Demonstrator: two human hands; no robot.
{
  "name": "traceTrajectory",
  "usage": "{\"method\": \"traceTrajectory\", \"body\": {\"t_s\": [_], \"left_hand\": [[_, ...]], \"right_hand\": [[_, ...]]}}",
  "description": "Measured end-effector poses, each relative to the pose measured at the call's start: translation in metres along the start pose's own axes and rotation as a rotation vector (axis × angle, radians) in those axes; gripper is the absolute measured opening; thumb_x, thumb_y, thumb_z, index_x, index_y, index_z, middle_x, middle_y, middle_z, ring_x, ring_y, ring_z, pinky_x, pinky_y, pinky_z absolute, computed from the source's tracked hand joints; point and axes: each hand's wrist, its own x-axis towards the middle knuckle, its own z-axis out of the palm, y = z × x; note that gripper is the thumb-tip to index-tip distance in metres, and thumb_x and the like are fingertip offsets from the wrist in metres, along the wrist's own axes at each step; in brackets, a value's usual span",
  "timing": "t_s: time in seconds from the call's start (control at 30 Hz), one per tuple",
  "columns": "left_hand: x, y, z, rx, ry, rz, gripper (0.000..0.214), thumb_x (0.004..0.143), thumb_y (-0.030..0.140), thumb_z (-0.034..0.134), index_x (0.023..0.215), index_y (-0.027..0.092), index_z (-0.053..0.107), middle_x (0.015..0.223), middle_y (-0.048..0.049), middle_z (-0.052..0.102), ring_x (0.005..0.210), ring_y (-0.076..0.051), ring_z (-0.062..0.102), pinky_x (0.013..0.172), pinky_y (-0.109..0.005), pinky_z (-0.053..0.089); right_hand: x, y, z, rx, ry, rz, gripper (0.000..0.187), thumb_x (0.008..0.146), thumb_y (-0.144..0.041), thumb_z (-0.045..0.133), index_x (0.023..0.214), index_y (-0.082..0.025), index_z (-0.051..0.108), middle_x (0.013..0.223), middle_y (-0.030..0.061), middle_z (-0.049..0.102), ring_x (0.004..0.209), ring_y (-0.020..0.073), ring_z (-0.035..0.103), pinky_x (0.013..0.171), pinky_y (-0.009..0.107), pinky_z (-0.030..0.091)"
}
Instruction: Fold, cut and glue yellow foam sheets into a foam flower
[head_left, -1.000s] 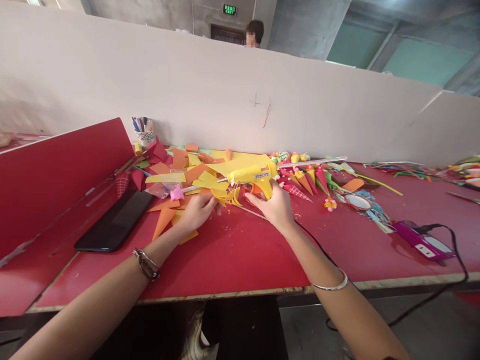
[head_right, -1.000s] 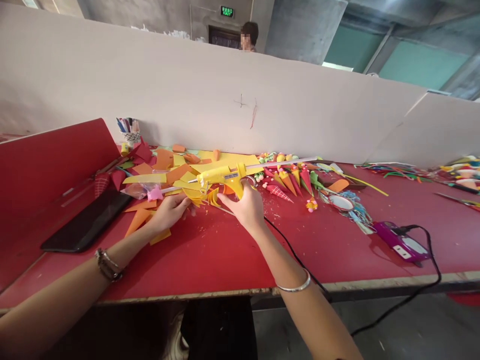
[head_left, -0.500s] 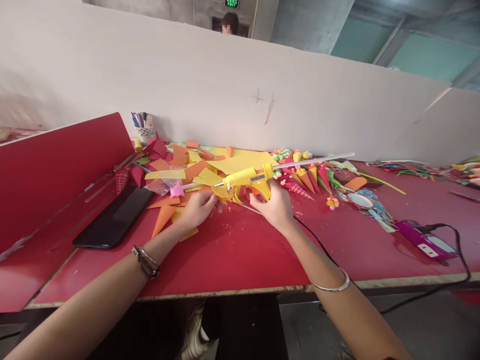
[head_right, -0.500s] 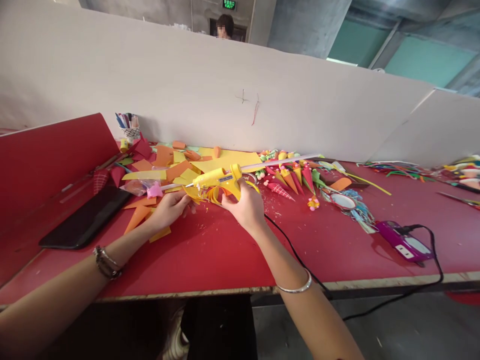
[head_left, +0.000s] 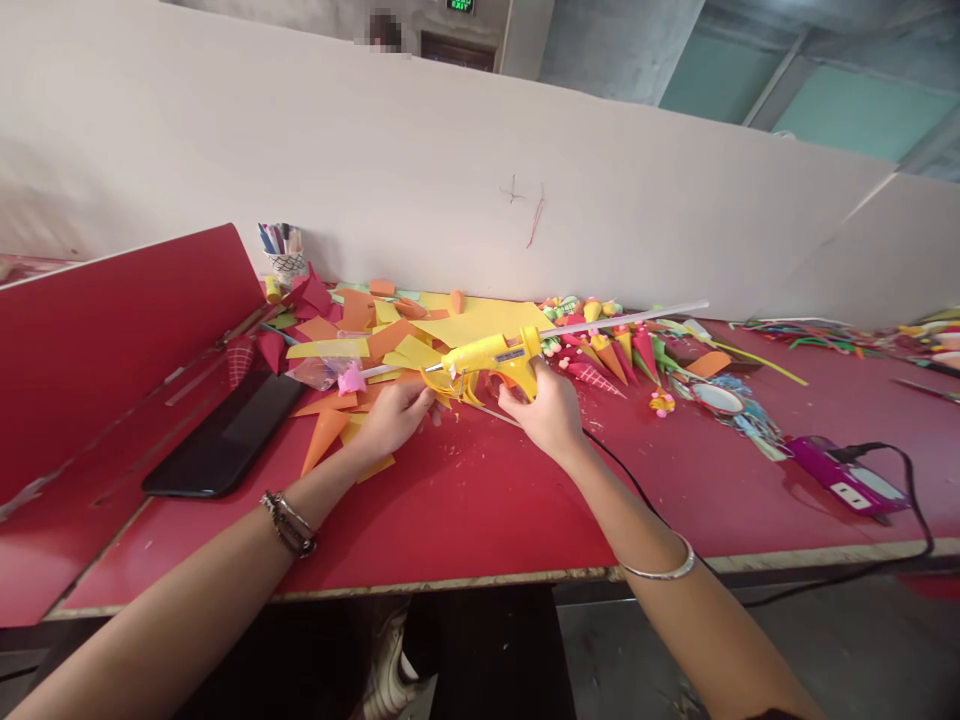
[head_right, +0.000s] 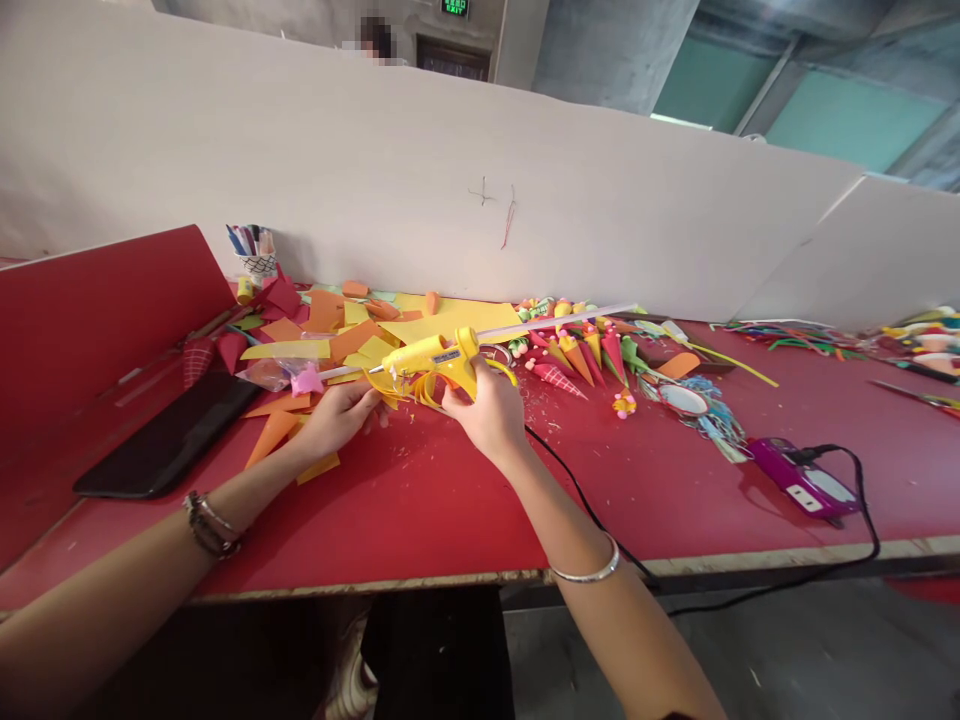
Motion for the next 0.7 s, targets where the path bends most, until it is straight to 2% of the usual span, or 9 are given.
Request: {"method": "traceTrajectory", "body": {"t_s": [0.43, 0.7], "left_hand": [[0.0006, 0.001, -0.0008, 0.029, 0.016, 0.003, 0.036, 0.084, 0.031, 0.03, 0.06, 0.015, 0.051, 0.058, 0.0006, 0.06, 0.045, -0.008, 0.046, 0.05, -0.019, 0.036], [0.002, -0.0027, -0.0004, 0.017, 0.026, 0.01, 0.036, 0.085, 0.033, 0.03, 0.062, 0.015, 0.052, 0.058, 0.0009, 0.06, 0.044, -0.007, 0.046, 0.049, -0.019, 0.036]], "right_hand": [[0.0009, -0.001, -0.003, -0.032, -0.026, 0.016, 0.02, 0.07, -0.031, 0.05, 0.085, -0.019, 0.053, 0.068, 0.0029, 0.063, 0.062, 0.0185, 0.059, 0.053, 0.025, 0.041], [0.0008, 0.0005, -0.0042, -0.032, -0.05, 0.012, 0.018, 0.071, -0.028, 0.05, 0.087, -0.019, 0.052, 0.074, 0.0037, 0.065, 0.066, 0.0185, 0.06, 0.057, 0.025, 0.041]]}}
